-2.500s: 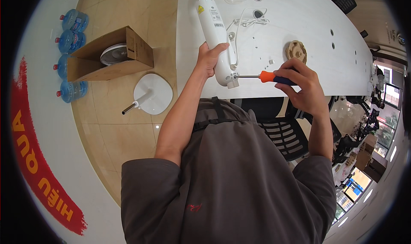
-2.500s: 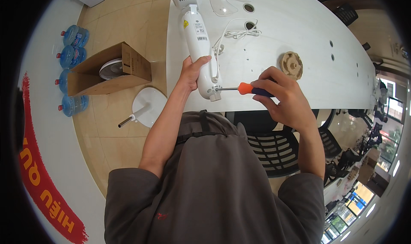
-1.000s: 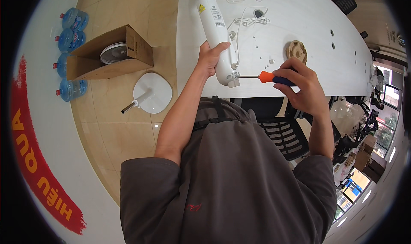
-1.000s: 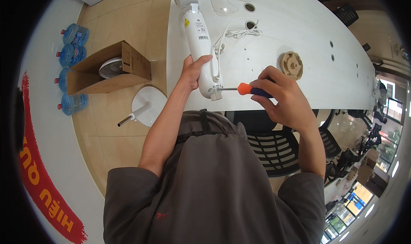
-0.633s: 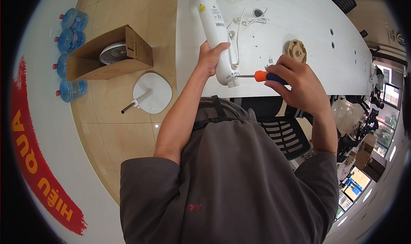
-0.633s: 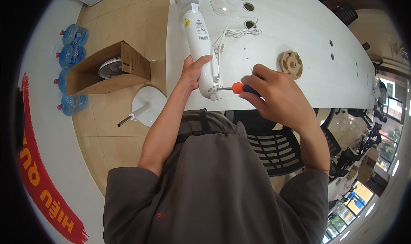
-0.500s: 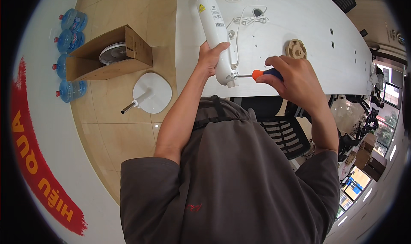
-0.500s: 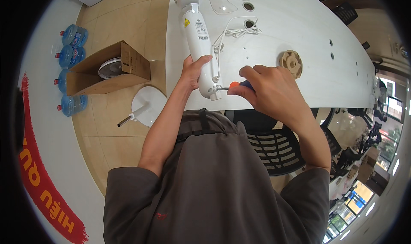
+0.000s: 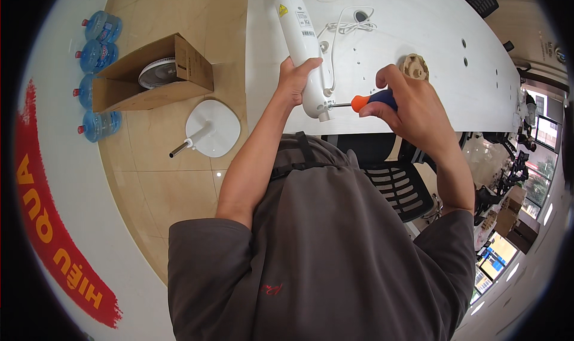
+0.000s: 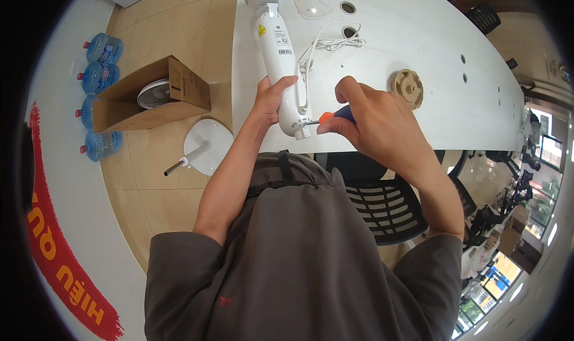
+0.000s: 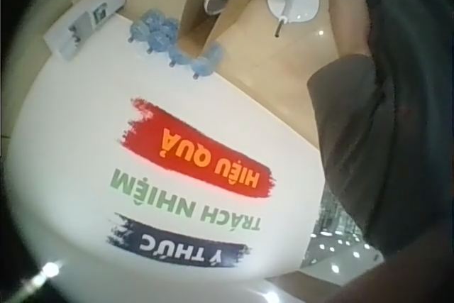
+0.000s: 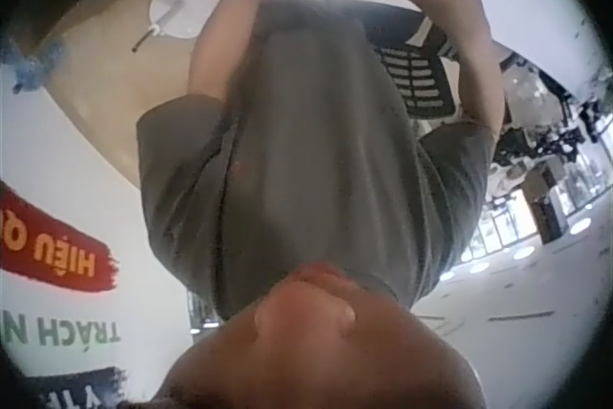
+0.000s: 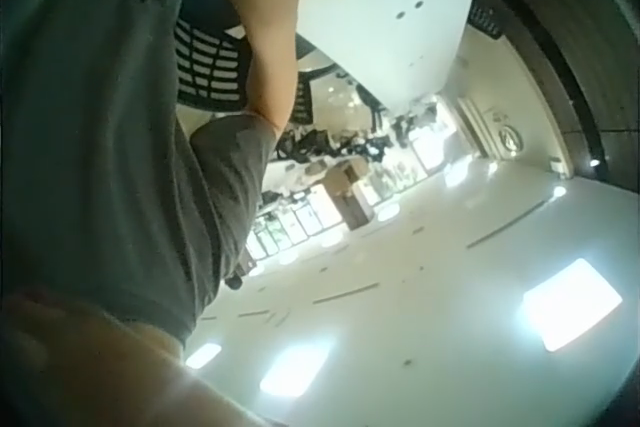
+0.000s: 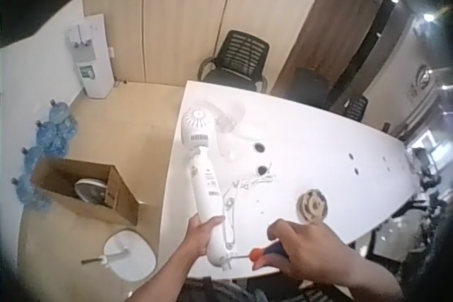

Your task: Repairing or assembling a white electric fan using a screwdriver on an office desk.

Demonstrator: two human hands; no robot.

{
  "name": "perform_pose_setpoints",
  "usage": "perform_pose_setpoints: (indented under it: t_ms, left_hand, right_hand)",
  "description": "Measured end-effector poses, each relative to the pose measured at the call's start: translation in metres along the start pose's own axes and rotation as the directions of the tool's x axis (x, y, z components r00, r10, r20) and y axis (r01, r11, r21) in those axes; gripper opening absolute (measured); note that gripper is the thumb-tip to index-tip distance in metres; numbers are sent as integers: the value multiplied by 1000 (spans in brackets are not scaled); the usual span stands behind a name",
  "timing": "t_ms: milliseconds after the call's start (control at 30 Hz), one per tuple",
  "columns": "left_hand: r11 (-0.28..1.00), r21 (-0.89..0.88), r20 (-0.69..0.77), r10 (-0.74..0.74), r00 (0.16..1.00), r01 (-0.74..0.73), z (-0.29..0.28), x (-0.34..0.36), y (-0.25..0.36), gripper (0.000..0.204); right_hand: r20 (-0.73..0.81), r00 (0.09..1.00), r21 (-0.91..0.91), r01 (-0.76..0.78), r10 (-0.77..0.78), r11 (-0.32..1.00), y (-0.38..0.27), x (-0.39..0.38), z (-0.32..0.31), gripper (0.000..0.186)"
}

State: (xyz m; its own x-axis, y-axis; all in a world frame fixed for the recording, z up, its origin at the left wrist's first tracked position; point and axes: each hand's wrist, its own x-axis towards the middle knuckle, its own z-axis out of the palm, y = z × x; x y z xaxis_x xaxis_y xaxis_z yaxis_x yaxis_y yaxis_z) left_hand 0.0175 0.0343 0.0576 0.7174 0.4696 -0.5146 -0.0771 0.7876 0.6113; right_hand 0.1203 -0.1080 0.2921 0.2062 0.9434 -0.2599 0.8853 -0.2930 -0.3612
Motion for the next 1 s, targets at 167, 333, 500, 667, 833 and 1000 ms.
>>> perform_pose_setpoints:
  t_ms: [167,333,500,667,833,1000]
  left_hand:
    - [1000,-5,27,15,1000,-15,-4,2,-3,46]
    - [1000,-8,-3,12,1000,-12,-3,4,-4,46]
    - [1000,-6,0,12,1000,-12,-3,3,-4,48]
    - [1000,4,23,9,1000,-9,-4,3,-4,48]
    - [1000,0,16,22,1000,-22,-3,3,-3,48]
    - [1000,-18,31,18,999,-18,-4,2,-3,49]
  right_hand:
    - [-196,967,-9,164,-163,986,1,3,2,52]
    - [-130,984,134,143,-126,981,7,0,-2,53]
    - [-57,994,-12,-92,91,996,4,2,3,53]
    - [-278,949,149,195,-149,969,12,6,10,60]
    - [-289,952,331,201,-104,922,18,8,18,62]
    - [-249,968,-36,37,-44,999,17,12,16,61]
